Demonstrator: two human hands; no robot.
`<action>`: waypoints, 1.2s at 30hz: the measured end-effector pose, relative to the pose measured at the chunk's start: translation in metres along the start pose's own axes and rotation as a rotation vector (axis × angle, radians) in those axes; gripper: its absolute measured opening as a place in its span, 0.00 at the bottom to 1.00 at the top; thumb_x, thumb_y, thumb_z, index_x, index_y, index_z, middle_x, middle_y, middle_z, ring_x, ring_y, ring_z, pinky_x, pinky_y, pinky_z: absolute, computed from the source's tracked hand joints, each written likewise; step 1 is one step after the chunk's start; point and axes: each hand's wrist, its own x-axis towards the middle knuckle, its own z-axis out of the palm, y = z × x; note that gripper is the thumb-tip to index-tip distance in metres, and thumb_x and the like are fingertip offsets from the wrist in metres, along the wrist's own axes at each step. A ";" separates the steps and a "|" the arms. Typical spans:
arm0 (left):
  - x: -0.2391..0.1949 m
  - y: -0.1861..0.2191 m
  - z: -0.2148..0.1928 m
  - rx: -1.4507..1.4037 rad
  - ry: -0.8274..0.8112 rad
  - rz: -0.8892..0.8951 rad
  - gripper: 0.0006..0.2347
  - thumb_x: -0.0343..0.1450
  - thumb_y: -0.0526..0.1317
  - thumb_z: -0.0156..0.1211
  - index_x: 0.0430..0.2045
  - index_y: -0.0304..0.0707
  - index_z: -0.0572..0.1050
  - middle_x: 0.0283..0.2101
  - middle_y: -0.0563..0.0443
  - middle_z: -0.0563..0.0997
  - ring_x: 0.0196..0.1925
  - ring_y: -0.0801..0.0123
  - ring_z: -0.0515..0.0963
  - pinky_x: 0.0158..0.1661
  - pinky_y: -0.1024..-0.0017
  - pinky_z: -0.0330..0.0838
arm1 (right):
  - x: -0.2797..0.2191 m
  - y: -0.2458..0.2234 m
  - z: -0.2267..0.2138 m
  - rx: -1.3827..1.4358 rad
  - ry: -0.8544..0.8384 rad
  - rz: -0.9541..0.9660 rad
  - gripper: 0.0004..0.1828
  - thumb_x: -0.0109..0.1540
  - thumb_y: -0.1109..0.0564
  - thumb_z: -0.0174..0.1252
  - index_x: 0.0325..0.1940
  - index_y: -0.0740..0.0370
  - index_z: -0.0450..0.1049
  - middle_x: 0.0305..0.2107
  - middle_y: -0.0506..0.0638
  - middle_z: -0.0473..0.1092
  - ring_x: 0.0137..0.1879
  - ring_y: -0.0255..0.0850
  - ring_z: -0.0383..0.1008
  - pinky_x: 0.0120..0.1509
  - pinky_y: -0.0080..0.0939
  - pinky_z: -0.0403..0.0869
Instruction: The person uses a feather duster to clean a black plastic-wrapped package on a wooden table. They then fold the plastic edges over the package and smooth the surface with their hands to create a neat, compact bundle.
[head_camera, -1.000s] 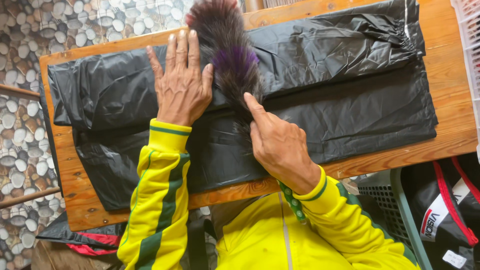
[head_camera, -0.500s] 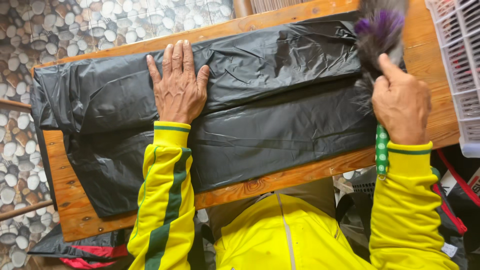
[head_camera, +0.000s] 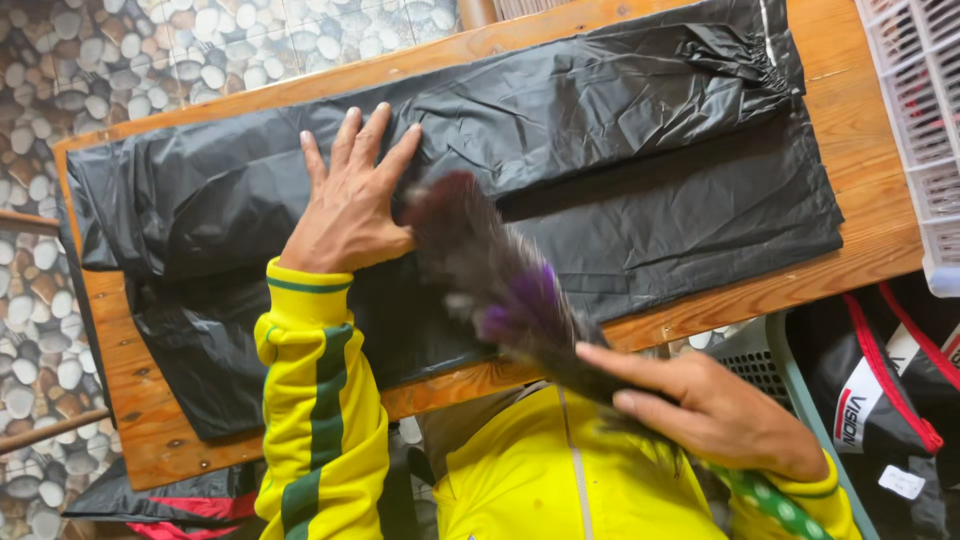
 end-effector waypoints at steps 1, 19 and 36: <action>0.004 0.000 0.006 -0.005 0.003 -0.011 0.44 0.50 0.42 0.61 0.65 0.45 0.52 0.70 0.37 0.45 0.71 0.39 0.38 0.57 0.26 0.26 | -0.001 0.008 0.004 -0.005 -0.011 -0.002 0.29 0.61 0.52 0.52 0.68 0.43 0.64 0.09 0.43 0.52 0.13 0.32 0.50 0.20 0.35 0.57; 0.005 0.000 0.010 0.063 0.065 -0.031 0.32 0.62 0.53 0.47 0.64 0.49 0.58 0.68 0.38 0.53 0.69 0.42 0.48 0.58 0.28 0.32 | -0.059 0.074 -0.016 -0.315 1.094 0.194 0.21 0.68 0.73 0.46 0.64 0.89 0.63 0.58 0.76 0.63 0.65 0.57 0.63 0.69 0.47 0.58; 0.019 0.040 -0.078 -0.035 -0.344 -0.348 0.22 0.59 0.54 0.45 0.46 0.63 0.75 0.41 0.52 0.79 0.56 0.51 0.70 0.63 0.31 0.24 | 0.061 -0.033 0.056 -0.403 0.341 0.127 0.29 0.59 0.46 0.48 0.66 0.32 0.62 0.22 0.61 0.73 0.22 0.58 0.70 0.31 0.55 0.61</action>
